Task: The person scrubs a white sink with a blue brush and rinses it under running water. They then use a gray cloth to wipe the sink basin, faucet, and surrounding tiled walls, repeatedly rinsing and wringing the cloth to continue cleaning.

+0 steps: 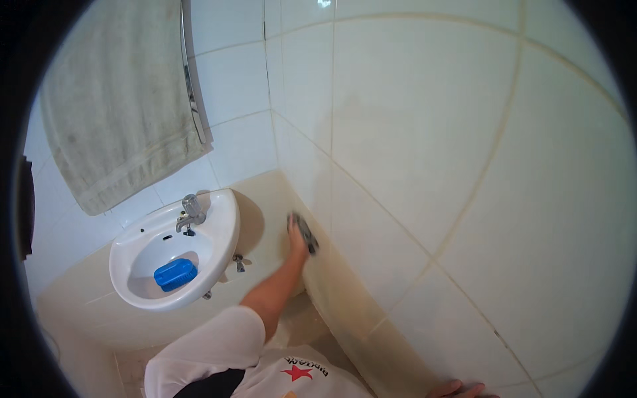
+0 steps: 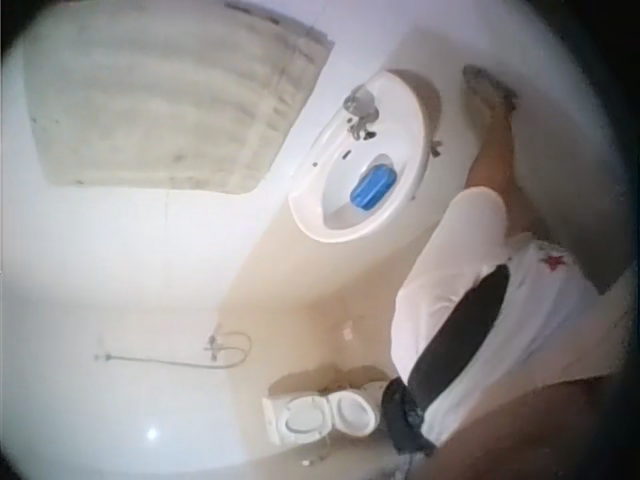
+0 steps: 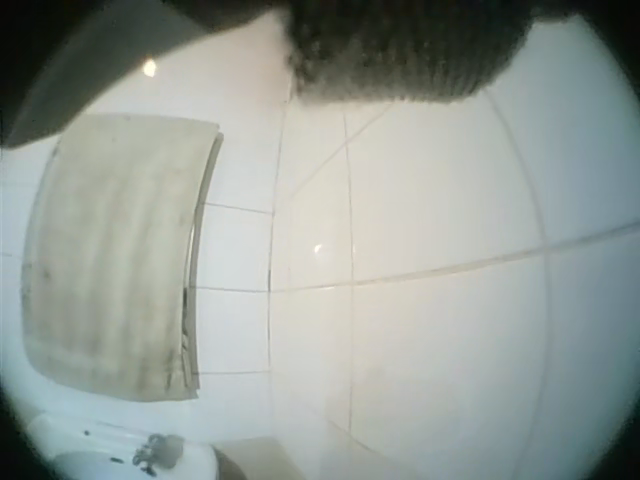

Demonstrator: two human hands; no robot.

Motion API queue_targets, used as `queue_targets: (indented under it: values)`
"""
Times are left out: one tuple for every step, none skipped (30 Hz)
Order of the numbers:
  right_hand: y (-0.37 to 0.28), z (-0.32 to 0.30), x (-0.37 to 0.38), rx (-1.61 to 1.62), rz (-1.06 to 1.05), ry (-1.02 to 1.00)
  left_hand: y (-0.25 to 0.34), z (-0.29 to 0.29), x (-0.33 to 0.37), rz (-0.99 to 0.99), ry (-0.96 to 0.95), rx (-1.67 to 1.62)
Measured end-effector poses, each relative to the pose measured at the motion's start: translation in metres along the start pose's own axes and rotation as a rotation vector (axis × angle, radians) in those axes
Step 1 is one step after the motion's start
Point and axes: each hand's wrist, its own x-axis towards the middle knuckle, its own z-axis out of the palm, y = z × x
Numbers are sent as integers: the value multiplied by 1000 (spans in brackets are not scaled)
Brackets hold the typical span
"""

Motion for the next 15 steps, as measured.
queue_targets:
  values:
    - [3, -1, 1, 20, -13, 0, -19, -1, -30, -55, 71, -51]
    - [5, -1, 3, 41, -26, -2, -27, 2, -47, -111, 141, -98]
    - [8, -2, 3, 61, -42, -12, -22, 7, -52, -142, 159, -136]
    - [10, -1, 1, 53, -42, -3, -18, 12, -57, -174, 176, -175]
    - [10, 1, -3, 51, -41, 4, -10, 14, -63, -202, 197, -209]
    - [12, 2, -5, 46, -40, 10, 2, 20, -60, -129, 187, -117]
    - [15, 1, -9, 49, -47, -3, 25, 35, -50, -51, 168, -18]
    - [16, 0, -12, 63, -61, -16, 54, 48, -39, 29, 161, 78]
    - [18, -2, -15, 69, -76, -32, 88, 70, -33, 102, 178, 133]
    - [12, -1, -15, 129, -55, -22, 124, 57, 20, 254, 130, 77]
    - [16, -1, -17, 105, -68, -30, 158, 93, 20, 290, 86, 122]
    - [19, -1, -18, 85, -78, -33, 201, 136, 1, 384, 29, 117]
    - [17, 0, -16, 116, -67, -24, 249, 154, 12, 499, -29, 87]
    - [16, 0, -16, 124, -68, -20, 292, 185, -1, 566, -72, 81]
    - [16, 0, -17, 133, -65, -16, 336, 215, -27, 602, -149, 26]
